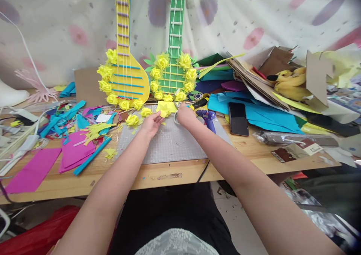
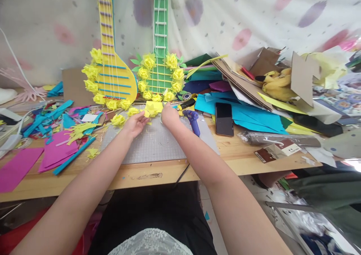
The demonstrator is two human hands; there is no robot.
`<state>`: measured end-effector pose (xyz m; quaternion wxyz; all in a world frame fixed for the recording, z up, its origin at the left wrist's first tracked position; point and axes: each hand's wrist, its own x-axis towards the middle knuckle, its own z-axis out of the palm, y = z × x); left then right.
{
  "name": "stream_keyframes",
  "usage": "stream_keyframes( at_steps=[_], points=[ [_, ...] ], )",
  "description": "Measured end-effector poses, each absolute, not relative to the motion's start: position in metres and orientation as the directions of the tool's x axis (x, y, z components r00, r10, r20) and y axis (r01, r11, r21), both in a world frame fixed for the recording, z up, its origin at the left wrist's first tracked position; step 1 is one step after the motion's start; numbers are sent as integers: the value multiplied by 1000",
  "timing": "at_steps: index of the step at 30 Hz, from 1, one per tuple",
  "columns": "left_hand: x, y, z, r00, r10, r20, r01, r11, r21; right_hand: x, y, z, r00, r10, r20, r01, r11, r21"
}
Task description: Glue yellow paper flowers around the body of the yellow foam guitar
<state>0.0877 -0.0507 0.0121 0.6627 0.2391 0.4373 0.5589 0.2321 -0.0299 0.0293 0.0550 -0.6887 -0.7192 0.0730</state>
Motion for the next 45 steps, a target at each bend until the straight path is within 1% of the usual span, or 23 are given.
stream_keyframes(
  at_steps=[3,5,10,12,14,16,18,19,20,22,25,27,30,33,35,36,38,39,40,41,42,43,45],
  points=[
    [77,-48,5,-47,933,-356,-496,287,819,231,-30,27,2,1000,-4,992,-2,-129],
    [66,-49,2,-80,933,-352,-460,278,843,232,-33,25,-17,1000,8,992,17,-123],
    [51,-54,3,-126,950,-286,-400,215,891,237,-41,22,-29,999,29,989,33,-142],
    [55,-56,5,-133,963,-236,-399,166,902,239,-43,23,-18,996,87,983,34,-180],
    [64,-56,5,-147,970,-195,-406,120,906,240,-45,22,-7,979,205,955,67,-287],
    [74,-57,4,-146,975,-170,-414,96,905,239,-47,17,-8,964,265,855,144,-497],
    [83,-59,0,-115,978,-175,-415,112,903,236,-48,7,-32,975,220,641,190,-744],
    [86,-60,-2,-92,979,-182,-412,129,902,234,-49,1,-52,983,176,510,178,-842],
    [88,-61,-4,-70,980,-187,-409,143,901,232,-49,-5,-63,988,140,388,153,-909],
    [90,-63,-9,-47,983,-179,-400,146,905,228,-48,-15,-76,994,77,198,90,-976],
    [88,-64,-14,-97,987,-131,-349,90,933,222,-47,-21,-121,992,19,2,19,-1000],
    [87,-62,-17,-147,985,-93,-300,46,953,219,-47,-21,-139,990,10,-60,1,-998],
    [87,-60,-21,-178,984,-28,-252,-18,968,215,-47,-21,-134,991,1,-75,-9,-997],
    [87,-59,-25,-184,983,7,-180,-41,983,214,-45,-26,-131,991,26,-75,17,-997],
    [84,-59,-26,-185,981,54,-66,-67,996,215,-43,-29,-108,993,49,-69,41,-997],
    [81,-59,-25,-186,977,101,20,-99,995,216,-42,-30,-82,995,58,-59,53,-997],
    [75,-58,-22,-168,955,243,258,-196,946,220,-40,-29,-3,998,65,-26,65,-998],
    [71,-58,-19,-135,937,322,399,-246,884,223,-40,-28,38,997,66,-6,66,-998],
    [68,-57,-17,-67,922,380,536,-288,794,225,-40,-28,72,995,66,13,65,-998],
    [65,-57,-15,22,915,403,652,-319,688,226,-41,-27,98,993,66,30,63,-998],
    [63,-57,-13,120,912,391,741,-345,576,228,-41,-26,117,991,66,45,61,-997],
    [62,-57,-12,211,913,348,802,-366,472,228,-42,-26,130,989,68,54,62,-997],
    [61,-57,-11,332,911,244,866,-397,305,229,-42,-27,144,986,80,60,72,-996]
  ],
)
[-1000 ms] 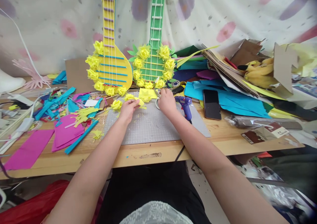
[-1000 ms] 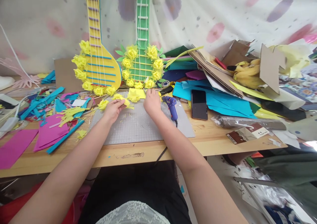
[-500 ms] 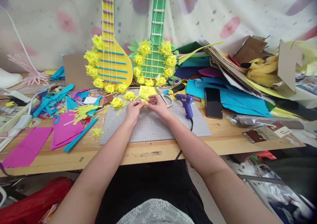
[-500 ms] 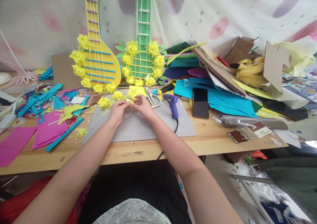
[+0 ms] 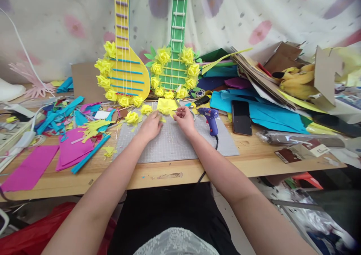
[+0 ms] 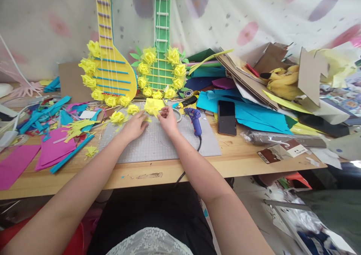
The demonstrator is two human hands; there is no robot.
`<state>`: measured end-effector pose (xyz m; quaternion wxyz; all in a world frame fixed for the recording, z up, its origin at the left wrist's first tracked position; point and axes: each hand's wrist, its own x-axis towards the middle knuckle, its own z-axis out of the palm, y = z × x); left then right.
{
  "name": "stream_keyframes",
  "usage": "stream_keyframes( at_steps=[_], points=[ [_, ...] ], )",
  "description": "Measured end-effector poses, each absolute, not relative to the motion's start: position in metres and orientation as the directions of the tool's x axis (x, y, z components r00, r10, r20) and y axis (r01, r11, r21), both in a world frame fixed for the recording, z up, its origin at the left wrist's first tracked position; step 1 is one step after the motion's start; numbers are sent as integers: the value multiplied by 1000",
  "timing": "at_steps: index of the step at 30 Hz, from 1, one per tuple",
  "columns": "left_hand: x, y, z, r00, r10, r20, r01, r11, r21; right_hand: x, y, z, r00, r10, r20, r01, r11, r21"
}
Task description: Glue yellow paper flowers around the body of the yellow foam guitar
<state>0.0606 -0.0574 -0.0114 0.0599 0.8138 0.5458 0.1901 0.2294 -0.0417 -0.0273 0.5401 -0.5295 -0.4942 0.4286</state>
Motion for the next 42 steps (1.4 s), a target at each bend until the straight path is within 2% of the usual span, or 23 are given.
stream_keyframes(
  at_steps=[2,4,8,12,14,16,18,22,29,32,37,39,42],
  points=[
    [59,-59,-13,385,903,188,886,-419,197,230,-41,-29,147,985,90,60,82,-995],
    [56,-62,-16,421,889,178,883,-447,144,230,-41,-30,143,985,100,61,92,-994],
    [33,-72,-19,533,824,191,816,-560,140,232,-43,-28,126,988,90,60,83,-995],
    [-9,-85,-13,641,717,275,709,-690,146,232,-45,-26,119,989,82,82,73,-994],
    [-32,-89,-5,626,720,300,732,-675,93,231,-44,-27,115,990,79,96,68,-993],
    [-48,-91,5,538,787,301,829,-558,-23,229,-42,-28,105,992,75,108,63,-992],
    [-53,-89,14,426,832,356,899,-432,-68,227,-41,-29,97,992,78,116,66,-991],
    [-19,-79,19,367,826,429,913,-407,3,224,-42,-30,92,989,112,126,100,-987],
    [64,-71,-19,385,885,263,876,-440,199,231,-44,-30,126,987,95,144,77,-987],
    [60,-72,-30,421,886,196,851,-460,253,233,-45,-30,120,989,91,140,74,-987],
    [11,-77,-29,473,854,215,792,-519,322,233,-47,-27,72,992,100,210,83,-974],
    [-13,-81,-26,451,861,238,801,-507,317,232,-48,-25,28,995,98,261,87,-961],
    [-37,-86,-18,327,874,359,884,-418,211,230,-48,-23,-8,995,96,306,94,-948]
  ],
)
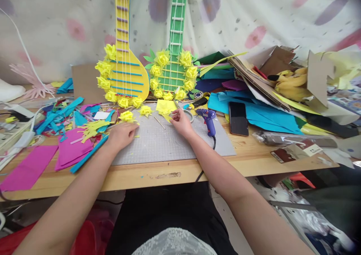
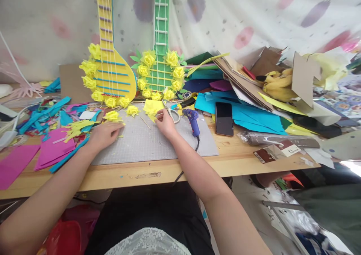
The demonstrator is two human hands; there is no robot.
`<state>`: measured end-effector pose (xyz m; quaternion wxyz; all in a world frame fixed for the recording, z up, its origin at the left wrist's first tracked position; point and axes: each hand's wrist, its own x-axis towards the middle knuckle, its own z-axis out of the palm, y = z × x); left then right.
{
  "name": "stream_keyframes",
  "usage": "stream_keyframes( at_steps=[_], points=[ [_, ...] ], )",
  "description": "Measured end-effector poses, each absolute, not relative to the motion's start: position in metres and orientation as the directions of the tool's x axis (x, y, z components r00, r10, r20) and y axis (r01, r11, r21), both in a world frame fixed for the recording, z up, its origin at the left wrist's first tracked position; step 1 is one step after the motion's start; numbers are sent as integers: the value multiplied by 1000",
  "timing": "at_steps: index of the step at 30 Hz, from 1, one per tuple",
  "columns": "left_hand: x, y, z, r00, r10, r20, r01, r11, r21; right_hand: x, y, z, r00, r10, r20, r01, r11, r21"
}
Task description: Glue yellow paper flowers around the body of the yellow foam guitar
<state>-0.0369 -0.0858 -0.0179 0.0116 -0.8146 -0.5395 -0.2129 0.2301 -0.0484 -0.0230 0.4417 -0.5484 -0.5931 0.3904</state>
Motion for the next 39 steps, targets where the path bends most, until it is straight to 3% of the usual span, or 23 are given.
stream_keyframes(
  at_steps=[2,6,12,19,23,28,33,39],
  points=[
    [-40,-86,-11,237,861,451,934,-330,140,228,-48,-22,-12,995,103,314,102,-944],
    [-15,-83,3,287,825,488,933,-356,54,224,-49,-22,-29,991,133,353,134,-926],
    [50,-74,5,326,834,444,903,-414,114,225,-54,-23,-15,988,151,392,144,-908],
    [64,-66,-12,513,785,349,771,-600,216,229,-55,-22,53,986,159,387,126,-914],
    [50,-65,-14,405,847,344,861,-480,170,228,-54,-21,26,989,148,437,122,-891],
    [37,-63,-15,150,901,407,966,-222,135,222,-49,-19,-111,991,76,500,122,-858],
    [38,-66,-11,39,879,475,952,-177,249,217,-39,-15,-184,983,9,507,103,-856],
    [54,-68,-15,179,901,396,829,-355,433,216,-31,-14,-243,967,-76,507,60,-860]
  ],
)
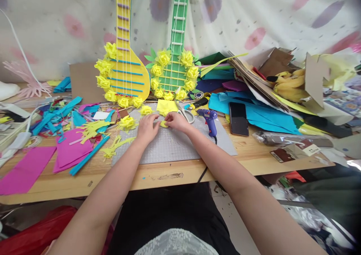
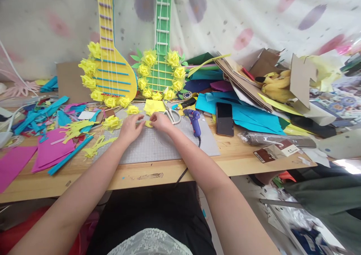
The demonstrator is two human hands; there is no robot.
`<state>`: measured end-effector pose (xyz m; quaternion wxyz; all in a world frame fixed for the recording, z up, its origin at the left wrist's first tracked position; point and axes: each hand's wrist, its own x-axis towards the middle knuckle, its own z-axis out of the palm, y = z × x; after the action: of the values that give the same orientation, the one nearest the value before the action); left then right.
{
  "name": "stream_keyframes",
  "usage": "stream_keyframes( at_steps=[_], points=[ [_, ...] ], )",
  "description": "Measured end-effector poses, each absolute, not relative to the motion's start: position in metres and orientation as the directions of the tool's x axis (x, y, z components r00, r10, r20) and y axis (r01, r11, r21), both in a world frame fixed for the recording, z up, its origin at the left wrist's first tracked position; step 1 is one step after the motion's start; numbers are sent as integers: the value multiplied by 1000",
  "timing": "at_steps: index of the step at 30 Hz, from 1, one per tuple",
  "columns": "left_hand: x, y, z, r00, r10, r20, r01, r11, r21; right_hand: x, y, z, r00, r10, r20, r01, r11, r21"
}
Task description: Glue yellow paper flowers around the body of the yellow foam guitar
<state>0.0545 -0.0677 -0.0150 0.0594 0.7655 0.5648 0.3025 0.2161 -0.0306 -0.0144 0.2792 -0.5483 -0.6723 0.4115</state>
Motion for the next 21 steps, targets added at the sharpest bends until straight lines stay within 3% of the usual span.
stream_keyframes(
  at_steps=[5,15,18,21],
  points=[
    [57,-60,-22,199,916,349,783,-362,505,216,-28,-15,-268,961,-64,516,88,-852],
    [52,-55,-23,151,937,315,823,-296,485,232,-46,19,-251,964,88,709,245,-662],
    [53,-55,-22,86,934,348,824,-263,502,246,-52,36,-202,956,211,716,291,-634],
    [53,-55,-22,28,923,383,792,-255,555,271,-58,55,-56,909,413,597,362,-716]
  ],
)
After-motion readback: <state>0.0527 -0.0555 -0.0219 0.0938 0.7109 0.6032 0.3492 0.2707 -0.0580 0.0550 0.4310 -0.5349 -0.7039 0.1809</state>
